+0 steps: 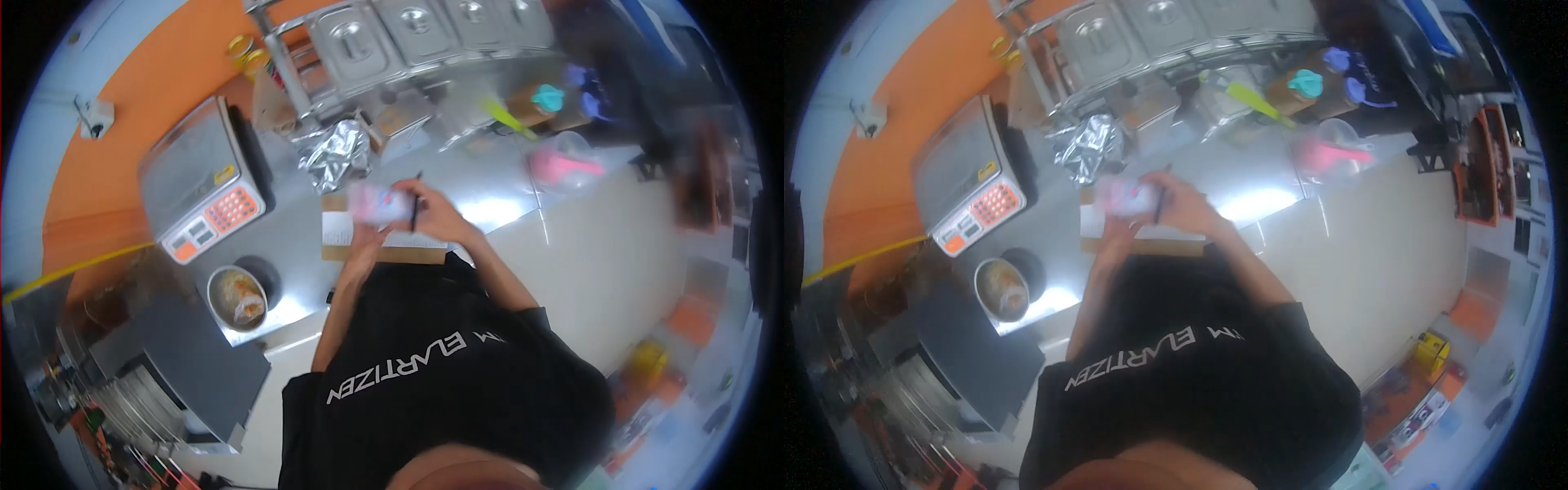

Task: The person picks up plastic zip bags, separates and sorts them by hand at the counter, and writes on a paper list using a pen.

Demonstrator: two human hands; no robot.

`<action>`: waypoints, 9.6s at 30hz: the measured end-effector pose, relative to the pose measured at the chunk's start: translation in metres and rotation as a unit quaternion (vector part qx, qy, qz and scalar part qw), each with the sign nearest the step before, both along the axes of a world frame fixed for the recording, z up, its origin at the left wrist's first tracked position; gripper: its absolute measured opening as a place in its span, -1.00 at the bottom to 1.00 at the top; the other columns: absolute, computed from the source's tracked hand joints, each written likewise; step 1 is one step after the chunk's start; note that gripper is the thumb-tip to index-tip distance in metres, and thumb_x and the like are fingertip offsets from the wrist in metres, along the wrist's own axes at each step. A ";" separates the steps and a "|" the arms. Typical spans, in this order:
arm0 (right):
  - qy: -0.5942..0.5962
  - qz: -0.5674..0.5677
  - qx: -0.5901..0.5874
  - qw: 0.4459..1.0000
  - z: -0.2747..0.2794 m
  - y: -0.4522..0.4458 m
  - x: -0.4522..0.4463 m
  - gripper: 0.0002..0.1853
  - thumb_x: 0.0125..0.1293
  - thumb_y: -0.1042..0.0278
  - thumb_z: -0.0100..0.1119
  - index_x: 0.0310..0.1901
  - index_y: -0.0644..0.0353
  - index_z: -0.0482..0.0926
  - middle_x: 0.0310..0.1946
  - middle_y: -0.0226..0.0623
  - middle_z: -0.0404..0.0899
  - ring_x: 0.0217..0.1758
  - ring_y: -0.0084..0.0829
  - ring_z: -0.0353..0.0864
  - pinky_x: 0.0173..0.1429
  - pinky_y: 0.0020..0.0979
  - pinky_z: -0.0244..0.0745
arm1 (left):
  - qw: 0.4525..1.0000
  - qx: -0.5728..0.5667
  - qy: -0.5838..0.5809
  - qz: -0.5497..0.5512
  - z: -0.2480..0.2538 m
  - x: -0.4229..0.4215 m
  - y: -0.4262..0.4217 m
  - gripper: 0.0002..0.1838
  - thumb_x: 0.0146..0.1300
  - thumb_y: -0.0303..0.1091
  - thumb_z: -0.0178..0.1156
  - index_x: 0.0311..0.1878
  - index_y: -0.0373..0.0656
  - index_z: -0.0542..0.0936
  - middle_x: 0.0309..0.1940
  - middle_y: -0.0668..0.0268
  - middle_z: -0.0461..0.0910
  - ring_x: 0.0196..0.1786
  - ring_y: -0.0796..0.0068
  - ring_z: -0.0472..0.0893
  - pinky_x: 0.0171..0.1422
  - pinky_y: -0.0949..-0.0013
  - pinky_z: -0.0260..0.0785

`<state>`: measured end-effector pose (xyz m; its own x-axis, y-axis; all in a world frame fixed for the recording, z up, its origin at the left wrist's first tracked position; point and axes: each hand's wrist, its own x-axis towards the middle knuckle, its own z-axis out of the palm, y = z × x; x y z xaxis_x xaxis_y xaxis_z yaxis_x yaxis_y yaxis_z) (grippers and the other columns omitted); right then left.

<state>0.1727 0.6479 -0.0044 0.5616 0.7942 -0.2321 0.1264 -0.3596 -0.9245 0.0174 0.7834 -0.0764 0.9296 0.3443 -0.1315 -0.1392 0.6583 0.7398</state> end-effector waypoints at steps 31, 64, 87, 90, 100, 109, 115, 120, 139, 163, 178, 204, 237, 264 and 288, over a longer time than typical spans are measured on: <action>0.418 -0.148 0.043 0.895 0.010 -0.143 0.002 -0.34 0.48 -0.23 0.09 0.07 0.40 0.58 -0.13 -0.09 0.67 -0.17 -0.31 0.74 -0.06 -0.32 0.74 | 0.975 -0.068 0.205 0.047 0.040 0.109 -0.100 -0.54 0.43 -0.09 0.26 0.23 -0.14 0.46 -0.12 0.29 0.59 -0.08 0.41 0.62 0.07 0.31 0.53; -0.119 -0.503 -0.027 0.856 0.108 -0.508 -0.158 -0.77 0.39 0.37 0.23 -0.03 0.32 0.63 -0.23 -0.06 0.70 -0.10 -0.06 0.70 0.02 -0.14 0.55 | 0.532 0.120 0.147 -0.825 0.099 0.121 -0.450 -0.33 0.54 0.16 -0.06 0.40 -0.26 0.37 0.16 -0.01 0.60 0.14 0.10 0.68 0.21 0.11 0.60; -0.144 -0.677 -0.072 0.718 0.059 -0.841 -0.093 -0.93 0.31 0.50 0.29 -0.22 0.23 0.59 -0.25 -0.22 0.64 -0.07 -0.12 0.62 0.14 -0.23 0.44 | 0.487 0.239 -0.060 -0.838 0.052 0.228 -0.864 -0.46 -0.04 -0.31 0.62 0.03 -0.19 0.62 -0.21 0.38 0.62 -0.14 0.58 0.56 -0.01 0.44 0.44; -0.147 -0.678 -0.104 0.713 0.061 -0.910 -0.057 -0.94 0.32 0.50 0.28 -0.22 0.23 0.60 -0.24 -0.22 0.63 -0.08 -0.10 0.61 0.16 -0.22 0.43 | 0.426 0.341 -0.156 -0.823 0.035 0.269 -0.940 -0.43 -0.09 -0.30 0.64 0.02 -0.20 0.62 -0.22 0.36 0.63 -0.13 0.56 0.56 0.00 0.41 0.44; -0.061 -0.770 -0.072 0.631 0.088 -1.107 0.015 -0.81 0.31 0.60 0.24 -0.06 0.34 0.69 0.03 -0.17 0.52 -0.06 -0.23 0.62 0.03 -0.29 0.55 | 0.286 0.313 -0.190 -0.885 0.087 0.375 -1.191 -0.35 -0.18 -0.11 0.66 -0.04 -0.24 0.60 -0.20 0.22 0.65 -0.12 0.38 0.60 -0.02 0.30 0.46; -0.019 -0.749 -0.036 0.661 0.036 -1.326 0.066 -0.72 0.26 0.47 0.37 0.00 0.35 0.70 0.21 -0.21 0.43 -0.05 -0.31 0.56 0.10 -0.27 0.55 | 0.293 0.282 -0.143 -0.902 0.029 0.423 -1.381 -0.48 0.13 -0.14 0.50 0.06 -0.21 0.57 -0.21 0.27 0.65 -0.19 0.40 0.61 -0.07 0.31 0.48; -0.001 -0.679 -0.009 0.734 0.060 -1.502 0.113 -0.67 0.25 0.44 0.38 0.04 0.32 0.67 0.28 -0.19 0.42 0.15 -0.21 0.54 0.28 -0.21 0.50 | 0.284 0.267 -0.165 -0.906 0.066 0.464 -1.523 -0.54 0.38 -0.12 0.29 0.18 -0.24 0.53 -0.06 0.17 0.65 0.03 0.30 0.62 0.18 0.27 0.43; -0.003 -0.604 -0.024 0.796 0.062 -1.617 0.144 -0.68 0.33 0.32 0.32 0.08 0.22 0.64 0.29 -0.15 0.44 0.34 -0.08 0.47 0.36 -0.17 0.42 | 0.215 0.341 -0.209 -0.891 0.070 0.499 -1.624 -0.51 0.41 -0.11 0.25 0.23 -0.28 0.50 0.05 0.08 0.63 0.11 0.24 0.61 0.27 0.23 0.39; 0.030 -0.629 -0.061 0.774 0.060 -2.043 0.312 -0.55 0.14 0.58 0.33 0.12 0.13 0.70 0.33 -0.19 0.41 0.14 -0.19 0.56 0.31 -0.18 0.48 | 0.093 0.346 -0.314 -0.879 0.067 0.681 -2.110 0.20 0.04 0.29 0.45 0.59 -0.13 0.09 0.30 0.03 0.54 0.29 -0.01 0.54 0.40 0.16 0.32; -0.071 -0.382 0.003 0.921 -0.005 -2.568 0.676 -0.70 0.06 0.56 0.44 -0.11 0.27 0.72 0.27 -0.09 0.41 0.21 -0.12 0.53 0.32 -0.23 0.47 | 0.415 0.387 -0.069 -0.821 0.048 0.950 -2.536 0.16 0.03 0.19 0.50 0.48 -0.35 0.12 0.27 -0.13 0.45 0.32 0.01 0.49 0.38 0.21 0.34; -0.060 -0.413 -0.025 0.908 0.002 -2.770 0.981 -0.73 0.16 0.52 0.34 -0.07 0.28 0.69 0.02 -0.24 0.61 0.04 -0.21 0.64 0.15 -0.27 0.55 | 0.413 0.296 -0.168 -0.845 0.036 1.278 -2.711 -0.47 0.28 -0.24 0.37 0.26 -0.20 0.49 -0.03 0.23 0.63 0.04 0.39 0.58 0.23 0.29 0.40; -0.118 -0.070 -0.024 0.990 -0.008 -2.928 1.474 -0.75 0.39 0.29 0.21 -0.05 0.28 0.70 0.00 -0.13 0.60 0.03 -0.08 0.63 0.13 -0.17 0.51 | 0.660 0.244 0.130 -0.698 0.009 1.623 -2.828 -0.54 0.30 -0.23 0.41 0.18 -0.22 0.56 -0.08 0.34 0.64 -0.11 0.53 0.62 -0.04 0.44 0.50; 0.024 -0.217 -0.126 0.968 -0.256 -2.981 1.513 -0.75 0.18 0.57 0.18 -0.11 0.20 0.70 -0.15 -0.18 0.52 -0.01 -0.13 0.58 0.14 -0.22 0.52 | 0.581 0.220 0.297 -0.725 -0.225 1.694 -2.902 -0.42 0.23 -0.26 0.42 0.27 -0.24 0.49 0.04 0.21 0.63 0.07 0.35 0.61 0.22 0.32 0.42; 0.222 -0.178 -0.094 0.954 -0.325 -3.000 1.478 -0.73 0.31 0.35 0.24 0.03 0.14 0.65 -0.02 -0.29 0.68 -0.02 -0.17 0.57 0.10 -0.15 0.54 | 0.531 0.137 0.274 -0.790 -0.302 1.650 -2.914 -0.41 0.14 -0.24 0.47 0.22 -0.22 0.54 -0.02 0.17 0.69 0.03 0.30 0.66 0.24 0.29 0.45; 0.178 -0.029 -0.096 0.979 -0.326 -2.945 1.337 -0.83 0.29 0.41 0.14 -0.12 0.16 0.64 -0.21 -0.10 0.70 -0.14 0.01 0.69 -0.04 -0.05 0.57 | 0.554 0.197 0.385 -0.712 -0.229 1.505 -2.888 -0.68 0.21 -0.36 0.38 0.03 -0.23 0.65 -0.11 0.26 0.72 -0.10 0.45 0.66 0.06 0.33 0.48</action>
